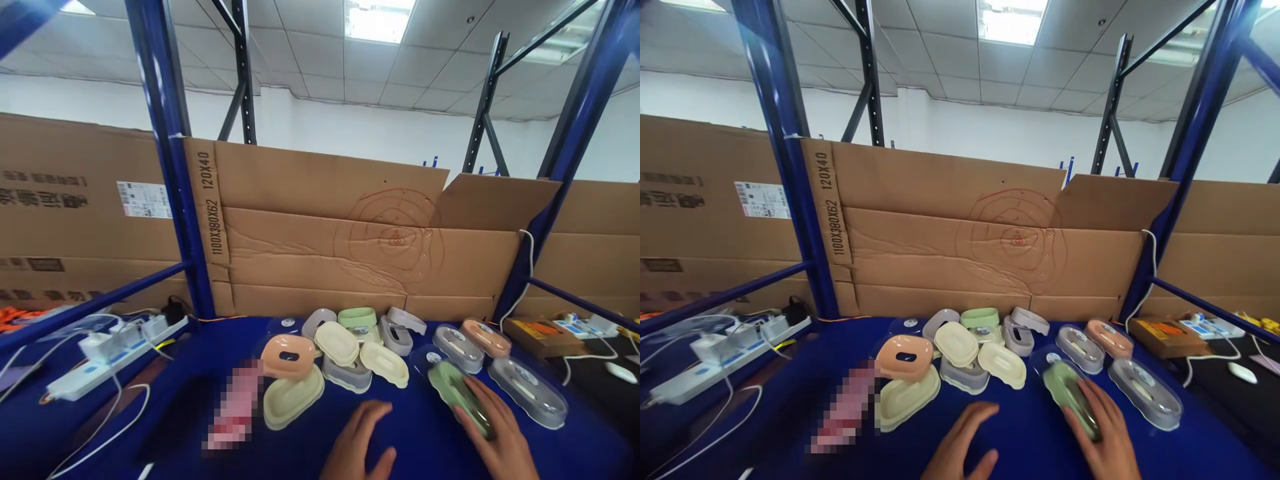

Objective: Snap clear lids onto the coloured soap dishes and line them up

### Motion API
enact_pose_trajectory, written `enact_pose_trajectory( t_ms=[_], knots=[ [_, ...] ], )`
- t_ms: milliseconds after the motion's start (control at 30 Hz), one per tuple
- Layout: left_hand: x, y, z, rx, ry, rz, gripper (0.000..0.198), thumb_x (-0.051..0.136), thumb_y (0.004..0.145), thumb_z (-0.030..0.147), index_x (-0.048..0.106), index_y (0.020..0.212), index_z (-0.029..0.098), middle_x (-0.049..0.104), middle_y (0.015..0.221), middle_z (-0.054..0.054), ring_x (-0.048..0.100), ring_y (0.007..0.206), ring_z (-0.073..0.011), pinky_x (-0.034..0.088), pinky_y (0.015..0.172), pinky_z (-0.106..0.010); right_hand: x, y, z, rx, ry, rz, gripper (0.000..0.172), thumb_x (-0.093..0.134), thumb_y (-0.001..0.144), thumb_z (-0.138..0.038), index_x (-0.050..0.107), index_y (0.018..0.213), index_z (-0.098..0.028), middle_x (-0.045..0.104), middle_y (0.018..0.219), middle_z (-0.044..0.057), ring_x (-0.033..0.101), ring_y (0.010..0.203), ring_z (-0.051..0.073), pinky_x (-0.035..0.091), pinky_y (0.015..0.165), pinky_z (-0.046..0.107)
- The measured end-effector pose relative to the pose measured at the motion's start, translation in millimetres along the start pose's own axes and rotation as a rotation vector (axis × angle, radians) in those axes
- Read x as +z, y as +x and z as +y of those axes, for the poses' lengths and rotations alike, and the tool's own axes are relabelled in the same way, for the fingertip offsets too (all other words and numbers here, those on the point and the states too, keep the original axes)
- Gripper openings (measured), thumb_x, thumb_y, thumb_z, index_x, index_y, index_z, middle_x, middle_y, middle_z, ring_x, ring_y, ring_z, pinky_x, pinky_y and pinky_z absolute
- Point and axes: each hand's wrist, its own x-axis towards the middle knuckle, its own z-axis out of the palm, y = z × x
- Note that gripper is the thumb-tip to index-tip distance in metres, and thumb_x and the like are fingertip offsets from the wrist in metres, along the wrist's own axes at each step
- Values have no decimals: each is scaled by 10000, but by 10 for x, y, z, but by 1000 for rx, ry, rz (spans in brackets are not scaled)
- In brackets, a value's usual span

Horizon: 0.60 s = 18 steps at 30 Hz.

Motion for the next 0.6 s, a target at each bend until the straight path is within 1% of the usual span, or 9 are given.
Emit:
enact_pose_trajectory(
  t_ms=[67, 100, 133, 167, 233, 333, 400, 500, 600],
  knots=[
    [-129, 268, 149, -114, -230, 26, 768, 751, 914, 357, 410, 1600, 323, 498, 1608, -148, 586, 1391, -314, 547, 1085, -447, 104, 144, -494, -44, 152, -84, 580, 641, 981, -551, 569, 1517, -343, 557, 1578, 75, 547, 1435, 344, 488, 1175, 553],
    [-183, 435, 200, -165, -371, 34, 900, 791, 887, 433, 313, 1640, 316, 457, 1633, -171, 587, 1389, -329, 574, 1038, -451, 193, 263, -726, -94, 246, -158, 580, 640, 992, -521, 552, 1537, -343, 533, 1602, 74, 516, 1467, 332, 470, 1198, 535],
    [-233, 612, 231, -186, -506, 56, 1013, 828, 847, 495, 248, 1656, 308, 453, 1631, -185, 595, 1382, -335, 568, 1046, -460, 307, 410, -930, -146, 343, -215, 586, 646, 993, -512, 548, 1544, -338, 524, 1611, 78, 498, 1485, 328, 449, 1216, 530],
    [-282, 786, 241, -186, -605, 103, 1060, 843, 819, 549, 239, 1650, 288, 498, 1593, -193, 605, 1372, -330, 541, 1087, -464, 440, 579, -1101, -176, 432, -252, 584, 636, 1003, -507, 542, 1552, -333, 518, 1618, 81, 484, 1498, 322, 430, 1231, 529],
    [-393, 1087, 206, -204, -695, 244, 1049, 861, 779, 603, 299, 1609, 291, 582, 1504, -180, 658, 1296, -324, 542, 1081, -471, 742, 948, -1323, -201, 588, -260, 538, 570, 1042, -510, 552, 1545, -320, 548, 1595, 86, 504, 1486, 301, 429, 1233, 516],
    [-608, 1328, 46, -162, -652, 496, 992, 919, 710, 571, 405, 1506, 281, 641, 1399, -151, 691, 1231, -305, 557, 1058, -445, 1193, 1418, -1379, -201, 633, -215, 504, 460, 1084, -537, 584, 1513, -304, 634, 1509, 91, 597, 1402, 266, 499, 1174, 484],
    [-756, 1357, -93, -130, -579, 621, 988, 945, 663, 556, 424, 1449, 261, 640, 1375, -149, 706, 1198, -299, 581, 1020, -431, 1435, 1563, -1285, -195, 540, -160, 519, 459, 1076, -568, 602, 1494, -295, 652, 1484, 100, 613, 1379, 269, 507, 1162, 494],
    [-916, 1313, -263, -116, -489, 712, 1002, 913, 703, 579, 359, 1468, 245, 643, 1355, -164, 728, 1149, -289, 605, 978, -436, 1626, 1522, -1082, -210, 423, -168, 541, 558, 1022, -608, 636, 1462, -304, 633, 1503, 107, 558, 1428, 308, 439, 1205, 557],
    [-979, 1282, -354, -142, -459, 723, 970, 835, 813, 593, 280, 1536, 259, 668, 1340, -161, 736, 1150, -273, 605, 988, -433, 1628, 1402, -958, -222, 330, -239, 516, 582, 1018, -582, 613, 1483, -360, 568, 1576, 84, 453, 1511, 341, 334, 1236, 638]
  ],
)
